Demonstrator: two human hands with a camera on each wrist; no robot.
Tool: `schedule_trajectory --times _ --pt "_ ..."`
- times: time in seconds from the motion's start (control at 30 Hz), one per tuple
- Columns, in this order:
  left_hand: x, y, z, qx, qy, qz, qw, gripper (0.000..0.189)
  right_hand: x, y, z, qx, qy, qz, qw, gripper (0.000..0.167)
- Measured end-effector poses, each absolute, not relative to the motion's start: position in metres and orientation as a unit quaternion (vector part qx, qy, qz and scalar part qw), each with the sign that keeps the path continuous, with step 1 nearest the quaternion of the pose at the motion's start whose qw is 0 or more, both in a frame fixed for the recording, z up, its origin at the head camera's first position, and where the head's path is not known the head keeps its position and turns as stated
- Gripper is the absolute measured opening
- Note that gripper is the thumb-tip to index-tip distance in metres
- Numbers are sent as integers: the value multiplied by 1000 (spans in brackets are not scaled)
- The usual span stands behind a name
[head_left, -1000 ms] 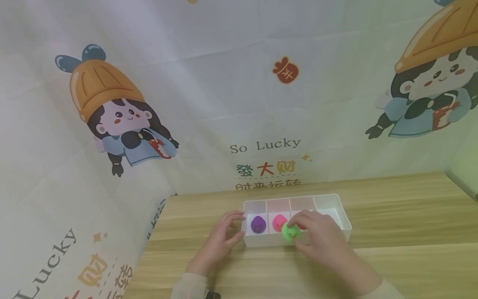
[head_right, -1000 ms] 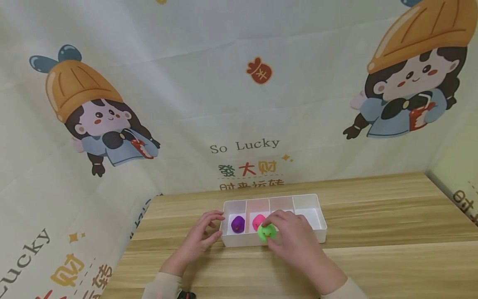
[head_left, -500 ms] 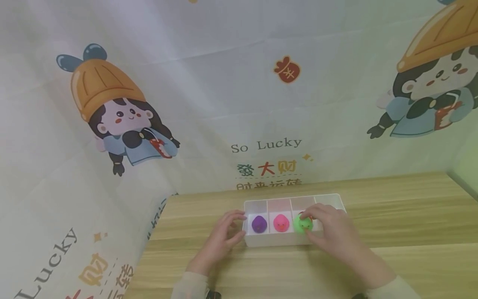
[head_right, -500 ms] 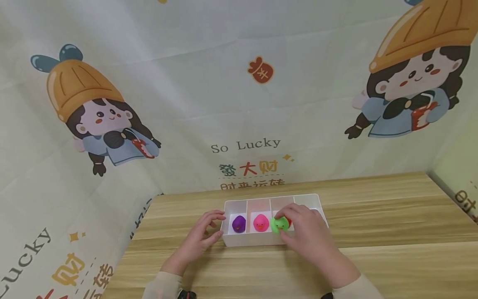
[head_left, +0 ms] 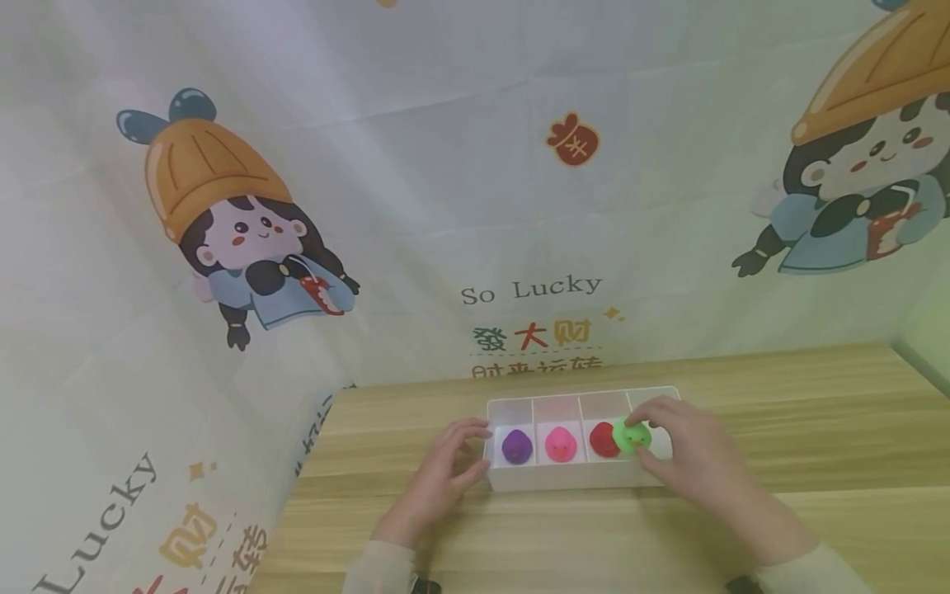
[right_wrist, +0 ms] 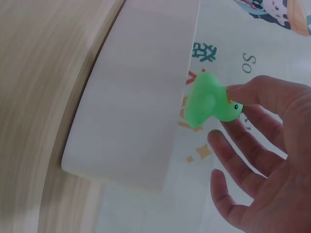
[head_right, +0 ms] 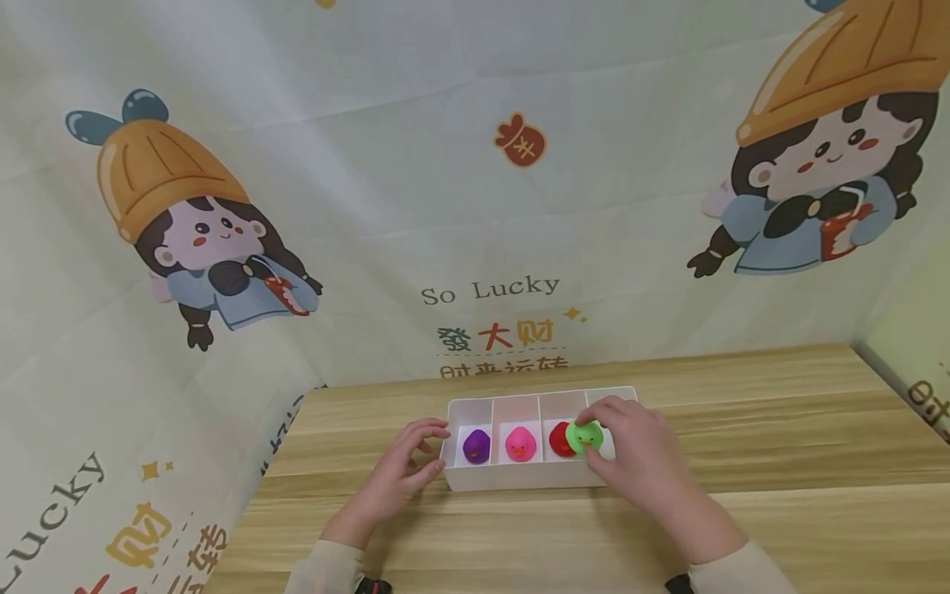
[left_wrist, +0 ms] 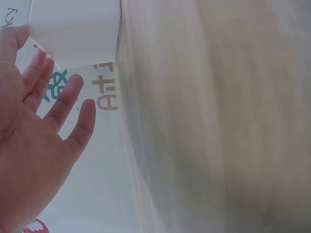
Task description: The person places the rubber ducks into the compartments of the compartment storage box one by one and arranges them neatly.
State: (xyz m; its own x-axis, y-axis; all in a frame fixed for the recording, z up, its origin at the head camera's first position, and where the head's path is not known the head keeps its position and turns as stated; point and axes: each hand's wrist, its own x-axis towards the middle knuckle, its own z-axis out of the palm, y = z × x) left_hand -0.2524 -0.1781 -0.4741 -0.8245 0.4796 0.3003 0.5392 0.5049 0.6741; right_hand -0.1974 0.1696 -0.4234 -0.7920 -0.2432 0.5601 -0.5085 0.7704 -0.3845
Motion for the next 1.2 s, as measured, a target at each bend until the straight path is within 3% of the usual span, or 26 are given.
schedule_trajectory --times 0.7,1.2 --pt "-252 -179 -476 -302 -866 -397 43 40 -207 197 -434 178 -925 230 244 31" --pt "-252 -178 -473 -303 -865 -399 40 38 -221 199 -434 173 -951 188 175 24"
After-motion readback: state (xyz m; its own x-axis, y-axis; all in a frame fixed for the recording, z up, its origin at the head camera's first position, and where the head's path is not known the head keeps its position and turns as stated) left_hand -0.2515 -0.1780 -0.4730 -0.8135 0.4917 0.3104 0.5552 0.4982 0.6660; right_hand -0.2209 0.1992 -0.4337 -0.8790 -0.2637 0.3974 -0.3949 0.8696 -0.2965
